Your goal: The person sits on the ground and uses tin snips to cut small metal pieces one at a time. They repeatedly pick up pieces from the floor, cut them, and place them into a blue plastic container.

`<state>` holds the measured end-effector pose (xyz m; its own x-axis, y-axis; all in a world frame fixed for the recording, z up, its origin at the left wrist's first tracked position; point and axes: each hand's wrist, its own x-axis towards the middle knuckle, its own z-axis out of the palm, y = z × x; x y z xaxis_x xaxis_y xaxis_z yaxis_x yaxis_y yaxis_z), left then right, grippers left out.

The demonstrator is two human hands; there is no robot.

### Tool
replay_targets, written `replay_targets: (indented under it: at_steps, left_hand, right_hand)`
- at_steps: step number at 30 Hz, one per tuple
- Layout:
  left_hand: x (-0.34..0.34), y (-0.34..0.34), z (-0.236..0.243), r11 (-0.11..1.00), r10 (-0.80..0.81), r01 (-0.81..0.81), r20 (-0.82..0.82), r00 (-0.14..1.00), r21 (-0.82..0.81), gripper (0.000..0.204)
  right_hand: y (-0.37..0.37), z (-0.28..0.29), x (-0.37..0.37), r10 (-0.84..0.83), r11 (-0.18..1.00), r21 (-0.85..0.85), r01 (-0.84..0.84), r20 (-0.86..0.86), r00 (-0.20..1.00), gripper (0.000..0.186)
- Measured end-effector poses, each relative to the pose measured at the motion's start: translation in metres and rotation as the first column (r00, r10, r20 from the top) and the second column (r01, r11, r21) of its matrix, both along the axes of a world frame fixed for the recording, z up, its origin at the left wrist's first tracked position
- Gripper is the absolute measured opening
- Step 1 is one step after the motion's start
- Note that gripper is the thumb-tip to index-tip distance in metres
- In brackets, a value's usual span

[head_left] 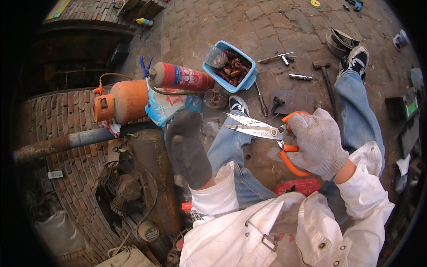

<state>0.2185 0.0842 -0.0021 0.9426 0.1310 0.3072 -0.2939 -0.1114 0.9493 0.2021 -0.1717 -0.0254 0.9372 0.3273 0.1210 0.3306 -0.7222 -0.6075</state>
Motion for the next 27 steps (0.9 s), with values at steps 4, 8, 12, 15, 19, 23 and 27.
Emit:
replay_targets:
  at_steps: [4, 8, 12, 15, 19, 23, 27]
  left_hand:
    - [-0.014, -0.012, -0.009, 0.985, -0.162, 0.17, -0.278, 0.947, 0.007, 0.043]
    - [-0.025, -0.016, -0.009, 0.947, -0.315, 0.249, -0.427, 0.848, -0.205, 0.032]
    - [-0.028, -0.021, -0.005, 0.978, -0.206, 0.177, -0.438, 0.875, -0.106, 0.021]
    - [-0.028, -0.028, -0.009, 0.98, -0.071, 0.135, -0.379, 0.923, 0.146, 0.013]
    - [-0.024, -0.029, -0.023, 0.796, -0.023, 0.003, 0.025, 0.999, 0.605, 0.012]
    - [-0.025, -0.03, -0.03, 0.43, -0.031, -0.298, 0.344, 0.938, 0.852, 0.013]
    - [-0.027, -0.037, -0.032, 0.335, 0.025, -0.362, 0.376, 0.926, 0.87, 0.009]
  right_hand:
    - [0.004, -0.003, -0.001, 0.019, 0.999, 0.04, -0.019, -0.014, 1.0, 0.046]
    - [0.005, -0.003, 0.0, 0.029, 0.999, 0.026, -0.028, -0.019, 0.999, 0.048]
    - [0.005, -0.001, 0.002, 0.05, 0.998, 0.025, -0.05, -0.033, 0.998, 0.048]
    - [0.007, 0.001, 0.004, 0.025, 0.998, 0.065, -0.023, -0.03, 0.999, 0.058]
    - [0.007, 0.004, 0.004, 0.052, 0.996, 0.083, -0.042, -0.121, 0.991, 0.048]
    - [0.007, 0.005, 0.0, 0.045, 0.992, 0.12, -0.029, -0.128, 0.991, 0.048]
    - [0.006, 0.003, -0.001, 0.036, 0.993, 0.119, -0.021, -0.128, 0.991, 0.046]
